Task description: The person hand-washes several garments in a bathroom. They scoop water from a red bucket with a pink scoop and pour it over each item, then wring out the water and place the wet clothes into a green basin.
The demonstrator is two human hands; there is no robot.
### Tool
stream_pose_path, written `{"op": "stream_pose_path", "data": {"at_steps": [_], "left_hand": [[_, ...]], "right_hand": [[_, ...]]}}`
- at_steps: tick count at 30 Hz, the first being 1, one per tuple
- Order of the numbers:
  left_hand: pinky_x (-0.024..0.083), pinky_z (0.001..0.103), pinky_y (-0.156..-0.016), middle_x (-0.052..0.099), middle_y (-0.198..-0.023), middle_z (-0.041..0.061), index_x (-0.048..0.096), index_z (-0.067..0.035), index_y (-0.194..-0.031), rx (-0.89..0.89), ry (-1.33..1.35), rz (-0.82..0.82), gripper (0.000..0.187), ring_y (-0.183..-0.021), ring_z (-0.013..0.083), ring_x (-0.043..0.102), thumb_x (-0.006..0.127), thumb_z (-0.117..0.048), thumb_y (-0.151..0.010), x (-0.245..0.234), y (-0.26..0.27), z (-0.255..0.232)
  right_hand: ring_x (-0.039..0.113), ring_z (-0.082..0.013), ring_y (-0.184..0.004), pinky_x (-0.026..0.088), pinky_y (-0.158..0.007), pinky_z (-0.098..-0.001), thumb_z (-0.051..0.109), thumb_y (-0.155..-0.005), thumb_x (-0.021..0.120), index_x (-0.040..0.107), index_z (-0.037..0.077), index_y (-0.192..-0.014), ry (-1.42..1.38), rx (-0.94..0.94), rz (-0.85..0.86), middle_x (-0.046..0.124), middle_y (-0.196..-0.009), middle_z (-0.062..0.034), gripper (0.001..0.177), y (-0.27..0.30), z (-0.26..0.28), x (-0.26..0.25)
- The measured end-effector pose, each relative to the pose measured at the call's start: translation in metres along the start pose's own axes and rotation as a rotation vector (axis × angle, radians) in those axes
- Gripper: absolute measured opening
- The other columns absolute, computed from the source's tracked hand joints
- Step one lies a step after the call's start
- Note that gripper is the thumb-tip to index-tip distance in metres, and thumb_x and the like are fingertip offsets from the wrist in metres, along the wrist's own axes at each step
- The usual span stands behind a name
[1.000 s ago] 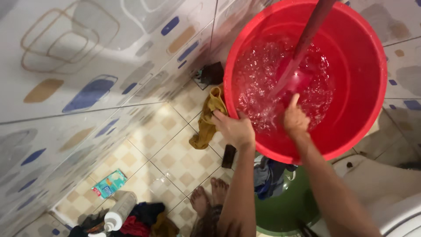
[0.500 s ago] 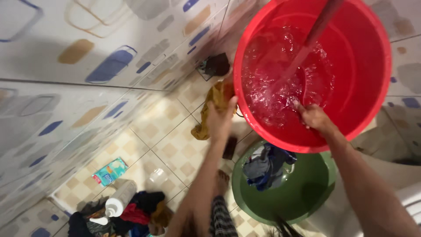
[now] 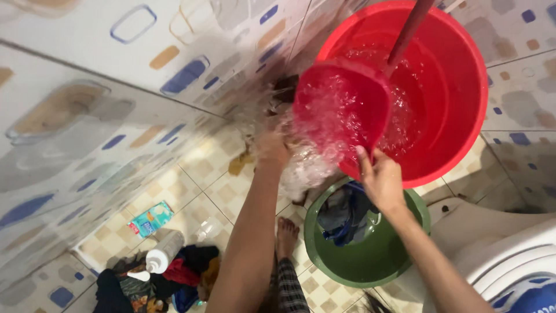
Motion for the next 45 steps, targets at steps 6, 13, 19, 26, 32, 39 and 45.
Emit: {"op": "stream_pose_path", "data": {"at_steps": [6, 13, 19, 26, 32, 39, 45], "left_hand": [[0.048, 0.056, -0.097, 0.052, -0.149, 0.014, 0.055, -0.024, -0.145, -0.262, -0.103, 0.529, 0.064, -0.129, 0.0353, 0.058, 0.063, -0.057, -0.091, 0.036, 0.012, 0.040], [0.058, 0.044, -0.082, 0.076, -0.098, 0.013, 0.074, -0.014, -0.114, -0.303, 0.123, 0.304, 0.041, -0.090, 0.0294, 0.074, 0.050, -0.048, -0.112, 0.003, 0.038, 0.082], [0.057, 0.045, -0.071, 0.070, -0.103, 0.018, 0.071, -0.017, -0.118, -0.068, 0.289, -0.009, 0.029, -0.085, 0.0327, 0.070, 0.066, -0.028, -0.091, -0.082, 0.088, 0.064], [0.054, 0.046, -0.075, 0.073, -0.087, 0.012, 0.073, -0.016, -0.126, -0.052, 0.326, -0.019, 0.035, -0.084, 0.0340, 0.068, 0.070, -0.027, -0.093, -0.147, 0.090, 0.015], [0.056, 0.036, -0.082, 0.079, -0.096, 0.003, 0.072, -0.009, -0.128, -0.411, 1.157, 0.533, 0.051, -0.091, 0.0183, 0.074, 0.079, -0.037, -0.086, -0.112, 0.093, 0.013], [0.055, 0.046, -0.085, 0.076, -0.105, 0.014, 0.074, -0.025, -0.123, -0.321, 0.458, 0.483, 0.043, -0.098, 0.0320, 0.072, 0.058, -0.043, -0.088, -0.007, 0.073, 0.005], [0.056, 0.047, -0.087, 0.072, -0.111, 0.017, 0.075, -0.011, -0.107, -0.369, 0.153, 0.314, 0.043, -0.102, 0.0338, 0.070, 0.065, -0.049, -0.091, 0.038, 0.045, 0.007]], "right_hand": [[0.064, -0.0377, -0.062, 0.049, -0.058, -0.0489, 0.017, -0.097, 0.066, 0.060, 0.003, -0.110, 0.461, -0.242, -0.139, 0.063, -0.068, -0.0169, 0.020, 0.024, 0.036, 0.027], [0.070, -0.0354, -0.092, 0.056, -0.077, -0.0488, 0.003, -0.091, 0.055, 0.054, 0.004, -0.134, 0.653, -0.282, -0.334, 0.066, -0.103, -0.0168, 0.043, 0.008, -0.035, 0.007], [0.074, -0.0374, -0.095, 0.057, -0.073, -0.0511, 0.015, -0.104, 0.048, 0.053, 0.002, -0.133, 1.014, 0.267, -0.048, 0.070, -0.119, -0.0202, 0.032, -0.107, -0.215, 0.017], [0.071, -0.0407, -0.091, 0.055, -0.071, -0.0484, 0.029, -0.091, 0.063, 0.076, 0.007, -0.101, 0.808, 0.213, 0.200, 0.074, -0.101, -0.0233, 0.028, -0.152, -0.254, 0.061], [0.055, -0.0270, -0.051, 0.045, -0.051, -0.0491, 0.053, -0.101, 0.061, 0.069, -0.006, -0.087, 0.094, 0.365, 0.308, 0.061, -0.065, -0.0161, 0.061, -0.078, -0.165, 0.005], [0.054, -0.0227, -0.053, 0.046, -0.056, -0.0420, 0.036, -0.104, 0.060, 0.064, -0.001, -0.083, 0.008, 0.188, -0.041, 0.060, -0.058, -0.0125, 0.043, -0.001, -0.042, -0.020], [0.058, -0.0377, -0.054, 0.046, -0.058, -0.0477, 0.026, -0.108, 0.059, 0.058, -0.001, -0.091, 0.159, 0.037, -0.169, 0.059, -0.064, -0.0233, 0.032, 0.015, 0.001, -0.013]]}}
Point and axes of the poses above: each hand's wrist, its own y-axis away from the middle knuckle, its own x-axis out of the palm, z = x × y, the point moved 7 cm from there along -y, towards the middle knuckle
